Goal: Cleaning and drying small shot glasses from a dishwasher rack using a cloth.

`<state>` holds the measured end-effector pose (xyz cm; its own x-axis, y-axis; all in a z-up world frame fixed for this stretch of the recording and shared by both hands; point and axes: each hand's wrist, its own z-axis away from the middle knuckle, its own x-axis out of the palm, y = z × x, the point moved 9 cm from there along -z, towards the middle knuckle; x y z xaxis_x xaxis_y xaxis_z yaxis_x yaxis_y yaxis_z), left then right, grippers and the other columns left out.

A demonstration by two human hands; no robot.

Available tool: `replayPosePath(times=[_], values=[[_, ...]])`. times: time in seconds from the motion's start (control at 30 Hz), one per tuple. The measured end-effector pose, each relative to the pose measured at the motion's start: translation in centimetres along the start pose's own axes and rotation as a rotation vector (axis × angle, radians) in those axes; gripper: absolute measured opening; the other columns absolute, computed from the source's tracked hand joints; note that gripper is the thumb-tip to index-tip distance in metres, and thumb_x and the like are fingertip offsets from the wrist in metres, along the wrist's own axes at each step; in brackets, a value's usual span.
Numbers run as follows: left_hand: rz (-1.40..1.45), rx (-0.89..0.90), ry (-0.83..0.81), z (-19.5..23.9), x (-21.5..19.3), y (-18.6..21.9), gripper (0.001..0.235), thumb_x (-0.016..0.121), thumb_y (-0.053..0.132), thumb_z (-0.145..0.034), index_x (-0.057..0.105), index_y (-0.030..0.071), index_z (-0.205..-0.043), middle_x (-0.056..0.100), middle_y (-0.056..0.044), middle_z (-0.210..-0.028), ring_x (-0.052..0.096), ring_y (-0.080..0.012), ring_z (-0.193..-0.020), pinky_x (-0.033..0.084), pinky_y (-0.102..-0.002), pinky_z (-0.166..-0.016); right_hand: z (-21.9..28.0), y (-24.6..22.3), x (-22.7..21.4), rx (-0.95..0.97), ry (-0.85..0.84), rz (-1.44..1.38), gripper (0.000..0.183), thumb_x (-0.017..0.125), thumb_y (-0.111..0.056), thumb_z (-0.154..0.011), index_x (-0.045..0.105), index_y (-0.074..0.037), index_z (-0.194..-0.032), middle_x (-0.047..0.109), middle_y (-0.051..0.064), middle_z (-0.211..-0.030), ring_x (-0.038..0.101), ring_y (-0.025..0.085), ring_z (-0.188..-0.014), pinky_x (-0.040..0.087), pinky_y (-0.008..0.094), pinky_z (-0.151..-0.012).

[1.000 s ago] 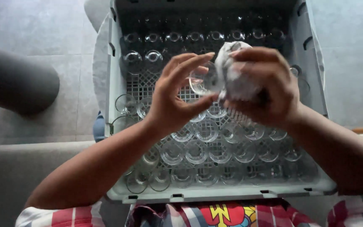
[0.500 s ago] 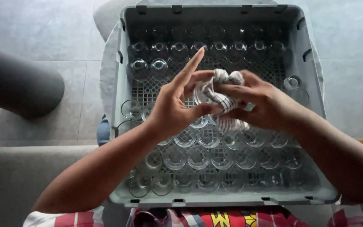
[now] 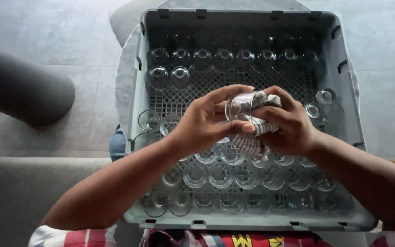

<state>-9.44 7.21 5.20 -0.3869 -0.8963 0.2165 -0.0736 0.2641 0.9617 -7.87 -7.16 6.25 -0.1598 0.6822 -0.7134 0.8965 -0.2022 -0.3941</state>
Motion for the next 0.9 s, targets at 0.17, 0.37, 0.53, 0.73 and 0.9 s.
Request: replayPosePath(times=[0.17,0.37,0.53,0.73,0.9], values=[[-0.292,0.136,0.066,0.3,-0.3,1.5,0.066,0.079,0.033,-0.085,0.054,0.005,-0.14,0.068,-0.01,-0.127,0.07,-0.0182,-0.114,0.062,-0.028,-0.098,-0.7,-0.3,0.2,0.094,-0.003,-0.13,0.025,0.08,-0.014,-0.089,0.064,-0.003,-0.103,0.057,0.022,-0.11,0.057,0.034,-0.099,0.052,0.044,-0.074],[-0.496,0.34,0.139,1.0,-0.5,2.6,0.069,0.082,0.026,-0.09,0.048,0.005,-0.146,0.065,-0.022,-0.14,0.073,-0.0281,-0.119,0.068,-0.035,-0.102,-0.9,1.9,-0.6,0.172,-0.063,-0.322,0.035,0.086,-0.013,-0.079,0.068,0.0,-0.105,0.062,0.018,-0.109,0.063,0.028,-0.099,0.056,0.037,-0.077],[-0.394,0.356,0.296,0.6,-2.9,3.9,0.064,0.075,0.028,-0.094,0.045,-0.001,-0.144,0.059,-0.028,-0.142,0.073,-0.0317,-0.118,0.065,-0.036,-0.103,2.4,6.1,-4.5,0.259,0.091,-0.537,0.043,0.077,-0.03,-0.086,0.062,-0.007,-0.119,0.066,0.005,-0.118,0.065,0.015,-0.106,0.057,0.029,-0.091],[-0.316,0.295,0.218,0.1,-2.7,2.7,0.072,0.078,0.027,-0.091,0.044,0.006,-0.15,0.046,-0.022,-0.15,0.067,-0.0298,-0.126,0.059,-0.039,-0.116,0.6,6.8,-4.9,0.519,0.371,-0.959,0.053,0.053,-0.045,-0.109,0.048,-0.008,-0.147,0.059,0.005,-0.128,0.055,0.016,-0.11,0.044,0.027,-0.088],[-0.379,0.252,0.243,0.1,-3.0,1.4,0.079,0.078,0.045,-0.086,0.046,0.016,-0.151,0.049,-0.016,-0.138,0.071,-0.0264,-0.124,0.062,-0.039,-0.113,1.3,6.6,-4.1,0.546,0.409,-0.971,0.049,0.05,-0.028,-0.107,0.047,-0.009,-0.152,0.058,0.004,-0.133,0.054,0.017,-0.111,0.042,0.028,-0.086]])
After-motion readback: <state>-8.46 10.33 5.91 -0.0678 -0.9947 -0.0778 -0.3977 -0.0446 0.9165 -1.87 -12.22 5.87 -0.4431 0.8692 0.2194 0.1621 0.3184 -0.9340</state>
